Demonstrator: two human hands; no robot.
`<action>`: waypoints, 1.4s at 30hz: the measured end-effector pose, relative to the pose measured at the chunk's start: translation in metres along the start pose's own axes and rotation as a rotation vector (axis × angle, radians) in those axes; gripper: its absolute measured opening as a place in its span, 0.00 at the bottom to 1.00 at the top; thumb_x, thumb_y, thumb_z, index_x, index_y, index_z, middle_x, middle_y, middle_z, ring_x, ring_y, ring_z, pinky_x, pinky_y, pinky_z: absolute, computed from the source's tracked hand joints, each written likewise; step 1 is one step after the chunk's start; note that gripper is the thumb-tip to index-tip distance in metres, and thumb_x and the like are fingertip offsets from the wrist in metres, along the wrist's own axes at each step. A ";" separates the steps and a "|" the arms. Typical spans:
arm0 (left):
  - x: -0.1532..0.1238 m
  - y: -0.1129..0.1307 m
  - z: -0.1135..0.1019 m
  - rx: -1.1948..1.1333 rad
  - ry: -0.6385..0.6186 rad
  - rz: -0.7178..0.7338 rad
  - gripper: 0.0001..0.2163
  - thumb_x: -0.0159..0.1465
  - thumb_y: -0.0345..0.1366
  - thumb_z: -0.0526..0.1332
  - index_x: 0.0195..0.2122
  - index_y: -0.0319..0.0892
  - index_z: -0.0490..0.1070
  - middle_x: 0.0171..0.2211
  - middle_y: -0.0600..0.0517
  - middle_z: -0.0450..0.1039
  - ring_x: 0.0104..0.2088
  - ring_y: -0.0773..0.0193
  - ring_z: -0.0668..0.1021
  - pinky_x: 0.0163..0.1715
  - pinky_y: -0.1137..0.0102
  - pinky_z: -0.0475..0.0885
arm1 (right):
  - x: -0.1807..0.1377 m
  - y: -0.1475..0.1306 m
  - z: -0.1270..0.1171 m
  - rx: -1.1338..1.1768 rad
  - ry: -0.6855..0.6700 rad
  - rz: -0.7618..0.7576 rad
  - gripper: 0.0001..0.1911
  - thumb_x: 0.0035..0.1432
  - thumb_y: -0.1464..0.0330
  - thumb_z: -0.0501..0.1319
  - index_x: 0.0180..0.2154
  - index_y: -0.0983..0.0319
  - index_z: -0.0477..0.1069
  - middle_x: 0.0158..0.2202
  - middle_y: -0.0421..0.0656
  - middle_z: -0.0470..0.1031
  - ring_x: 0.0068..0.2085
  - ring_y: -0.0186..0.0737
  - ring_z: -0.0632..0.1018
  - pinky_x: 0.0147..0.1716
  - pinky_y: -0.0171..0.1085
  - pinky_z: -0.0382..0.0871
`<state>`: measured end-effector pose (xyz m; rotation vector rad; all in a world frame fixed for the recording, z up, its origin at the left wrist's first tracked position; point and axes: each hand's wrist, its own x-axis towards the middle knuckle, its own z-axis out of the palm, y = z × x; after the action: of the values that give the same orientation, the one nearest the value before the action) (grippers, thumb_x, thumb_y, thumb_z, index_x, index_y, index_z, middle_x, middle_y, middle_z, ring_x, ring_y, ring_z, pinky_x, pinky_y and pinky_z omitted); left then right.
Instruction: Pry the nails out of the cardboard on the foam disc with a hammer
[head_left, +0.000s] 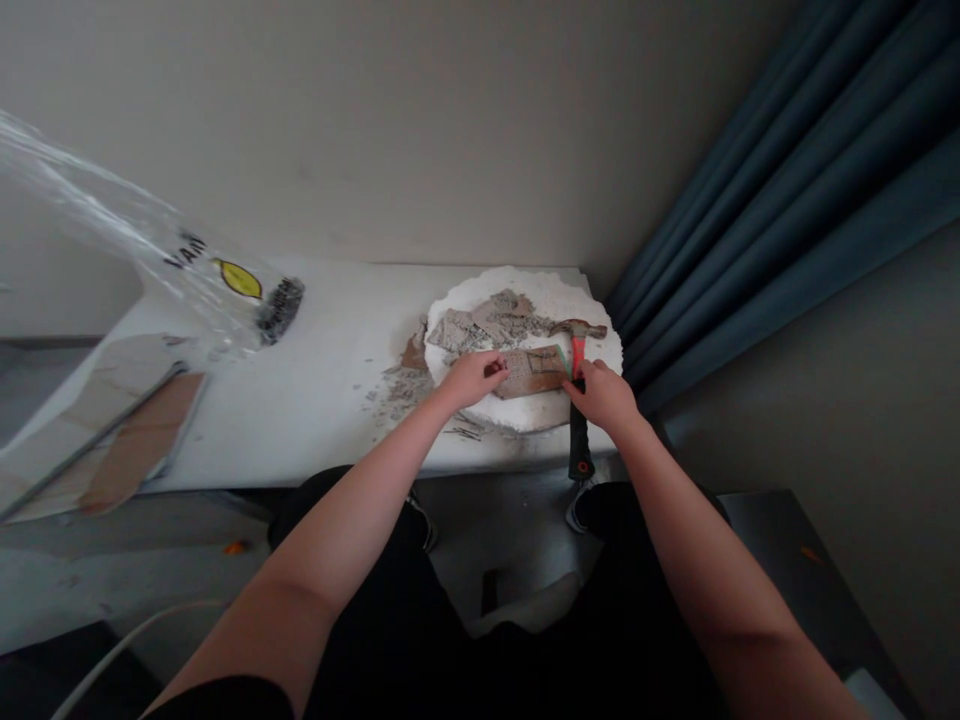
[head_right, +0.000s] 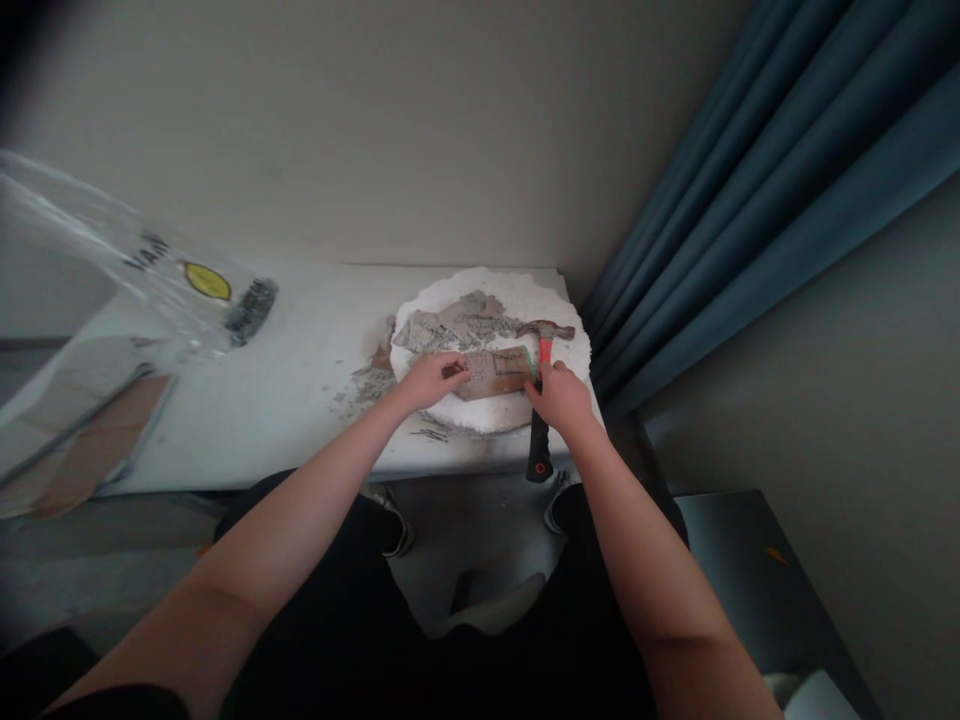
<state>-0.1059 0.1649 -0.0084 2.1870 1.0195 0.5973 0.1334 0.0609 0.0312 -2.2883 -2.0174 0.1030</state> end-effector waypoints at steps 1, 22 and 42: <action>0.000 -0.002 0.000 0.011 -0.005 0.007 0.08 0.63 0.40 0.59 0.31 0.42 0.72 0.30 0.51 0.75 0.33 0.62 0.75 0.37 0.66 0.68 | 0.000 0.000 0.000 0.002 0.000 -0.002 0.12 0.68 0.60 0.60 0.45 0.62 0.73 0.44 0.52 0.76 0.41 0.51 0.80 0.35 0.41 0.67; -0.001 -0.017 0.005 -0.013 0.023 0.029 0.09 0.65 0.39 0.59 0.31 0.41 0.71 0.34 0.49 0.71 0.36 0.61 0.75 0.37 0.66 0.70 | 0.006 0.020 0.002 0.043 0.013 -0.012 0.10 0.66 0.61 0.61 0.41 0.61 0.71 0.39 0.47 0.76 0.37 0.44 0.77 0.31 0.37 0.59; -0.001 -0.009 0.002 0.118 -0.008 0.052 0.08 0.67 0.37 0.58 0.34 0.41 0.72 0.34 0.48 0.73 0.36 0.59 0.75 0.39 0.64 0.70 | -0.005 0.014 -0.010 -0.014 -0.157 0.099 0.17 0.69 0.55 0.58 0.46 0.63 0.70 0.44 0.53 0.79 0.44 0.54 0.81 0.38 0.41 0.68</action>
<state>-0.1096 0.1671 -0.0164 2.3239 1.0198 0.5647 0.1482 0.0543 0.0399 -2.4600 -1.9786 0.2847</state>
